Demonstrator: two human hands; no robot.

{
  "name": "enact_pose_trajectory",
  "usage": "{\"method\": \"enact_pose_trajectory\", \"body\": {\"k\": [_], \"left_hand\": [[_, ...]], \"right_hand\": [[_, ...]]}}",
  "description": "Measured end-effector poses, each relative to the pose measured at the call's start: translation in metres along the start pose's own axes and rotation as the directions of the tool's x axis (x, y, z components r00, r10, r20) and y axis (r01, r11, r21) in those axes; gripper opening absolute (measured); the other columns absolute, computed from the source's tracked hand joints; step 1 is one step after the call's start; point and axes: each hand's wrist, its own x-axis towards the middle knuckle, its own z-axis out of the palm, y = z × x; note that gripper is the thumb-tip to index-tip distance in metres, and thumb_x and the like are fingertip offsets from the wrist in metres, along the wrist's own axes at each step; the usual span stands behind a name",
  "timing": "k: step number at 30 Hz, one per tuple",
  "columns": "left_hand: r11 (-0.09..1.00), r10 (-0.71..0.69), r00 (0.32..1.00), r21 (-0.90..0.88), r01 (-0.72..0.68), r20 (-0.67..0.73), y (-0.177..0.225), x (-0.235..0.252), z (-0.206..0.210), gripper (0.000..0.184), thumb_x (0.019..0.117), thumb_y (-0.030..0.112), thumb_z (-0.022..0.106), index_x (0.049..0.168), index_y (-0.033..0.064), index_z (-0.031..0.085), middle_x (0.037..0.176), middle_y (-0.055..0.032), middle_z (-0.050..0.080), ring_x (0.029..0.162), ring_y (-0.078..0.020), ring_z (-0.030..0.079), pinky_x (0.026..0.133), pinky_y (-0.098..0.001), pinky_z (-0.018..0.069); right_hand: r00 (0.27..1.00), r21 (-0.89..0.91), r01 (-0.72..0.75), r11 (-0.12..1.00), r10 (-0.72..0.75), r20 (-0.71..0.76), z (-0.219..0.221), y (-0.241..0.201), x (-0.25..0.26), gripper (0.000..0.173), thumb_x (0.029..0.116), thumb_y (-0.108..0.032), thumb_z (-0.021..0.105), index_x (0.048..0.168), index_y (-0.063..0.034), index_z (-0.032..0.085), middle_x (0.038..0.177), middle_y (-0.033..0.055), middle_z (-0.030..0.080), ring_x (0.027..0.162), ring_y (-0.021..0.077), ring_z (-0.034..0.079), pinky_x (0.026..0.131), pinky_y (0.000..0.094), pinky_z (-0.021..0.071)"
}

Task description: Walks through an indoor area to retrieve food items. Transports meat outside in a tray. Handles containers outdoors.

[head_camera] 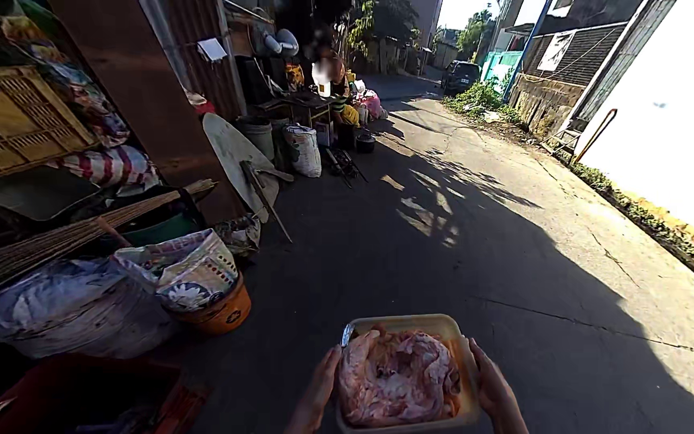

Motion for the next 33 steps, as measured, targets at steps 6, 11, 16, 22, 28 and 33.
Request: {"method": "enact_pose_trajectory", "body": {"k": [6, 11, 16, 22, 28, 33], "left_hand": [[1.000, -0.021, 1.000, -0.008, 0.021, 0.004, 0.108, 0.168, 0.000, 0.058, 0.1134, 0.040, 0.024, 0.150, -0.0002, 0.044, 0.145, -0.0238, 0.053, 0.132, -0.0300, 0.054, 0.110, -0.0477, 0.0435], [0.997, 0.002, 0.994, 0.073, -0.011, 0.114, 0.181, 0.335, -0.011, 0.058, 0.1126, 0.041, 0.026, 0.152, 0.0023, 0.040, 0.145, -0.0225, 0.053, 0.130, -0.0293, 0.055, 0.108, -0.0479, 0.0462], [0.998, 0.026, 0.986, 0.056, -0.036, 0.165, 0.279, 0.505, -0.004, 0.057, 0.1129, 0.040, 0.028, 0.152, 0.0010, 0.040, 0.142, -0.0237, 0.055, 0.128, -0.0303, 0.057, 0.107, -0.0489, 0.0461], [0.999, 0.032, 0.985, 0.038, -0.039, 0.168, 0.376, 0.691, -0.003, 0.055, 0.1133, 0.040, 0.027, 0.150, 0.0019, 0.043, 0.138, -0.0222, 0.057, 0.123, -0.0279, 0.059, 0.102, -0.0467, 0.0486], [1.000, -0.011, 0.999, 0.011, 0.011, 0.048, 0.443, 0.860, -0.009, 0.056, 0.1135, 0.038, 0.027, 0.152, -0.0006, 0.041, 0.141, -0.0248, 0.055, 0.127, -0.0301, 0.057, 0.105, -0.0475, 0.0469], [0.999, -0.044, 0.998, -0.024, 0.043, -0.043, 0.514, 0.981, -0.036, 0.056, 0.1135, 0.038, 0.027, 0.152, 0.0001, 0.041, 0.145, -0.0243, 0.052, 0.130, -0.0297, 0.054, 0.109, -0.0473, 0.0444]], "right_hand": [[1.000, -0.018, -0.010, 1.000, 0.010, 0.018, 0.091, -0.104, 0.160, 0.055, 0.1124, -0.042, 0.027, 0.111, -0.0013, 0.064, 0.087, 0.0088, 0.069, 0.079, 0.0157, 0.068, 0.072, 0.0355, 0.0581], [0.999, -0.084, 0.002, 0.996, -0.005, -0.036, 0.164, -0.162, 0.293, 0.051, 0.1123, -0.039, 0.031, 0.122, -0.0005, 0.062, 0.097, 0.0103, 0.070, 0.085, 0.0152, 0.068, 0.077, 0.0355, 0.0578], [0.993, -0.032, 0.053, 0.998, -0.056, -0.100, 0.241, -0.255, 0.428, 0.053, 0.1122, -0.042, 0.028, 0.118, -0.0023, 0.062, 0.090, 0.0073, 0.070, 0.079, 0.0134, 0.068, 0.072, 0.0338, 0.0585], [0.993, -0.025, 0.059, 0.998, -0.061, -0.104, 0.329, -0.341, 0.596, 0.053, 0.1122, -0.043, 0.028, 0.114, -0.0032, 0.063, 0.085, 0.0059, 0.069, 0.076, 0.0128, 0.068, 0.070, 0.0328, 0.0582], [0.999, -0.065, 0.019, 0.998, -0.022, -0.034, 0.430, -0.412, 0.781, 0.050, 0.1122, -0.040, 0.031, 0.112, -0.0013, 0.063, 0.085, 0.0076, 0.068, 0.075, 0.0139, 0.067, 0.069, 0.0333, 0.0575], [1.000, -0.111, -0.013, 0.994, 0.016, 0.025, 0.532, -0.480, 0.896, 0.054, 0.1129, -0.040, 0.026, 0.113, 0.0003, 0.062, 0.087, 0.0079, 0.066, 0.076, 0.0132, 0.064, 0.071, 0.0319, 0.0558]]}}
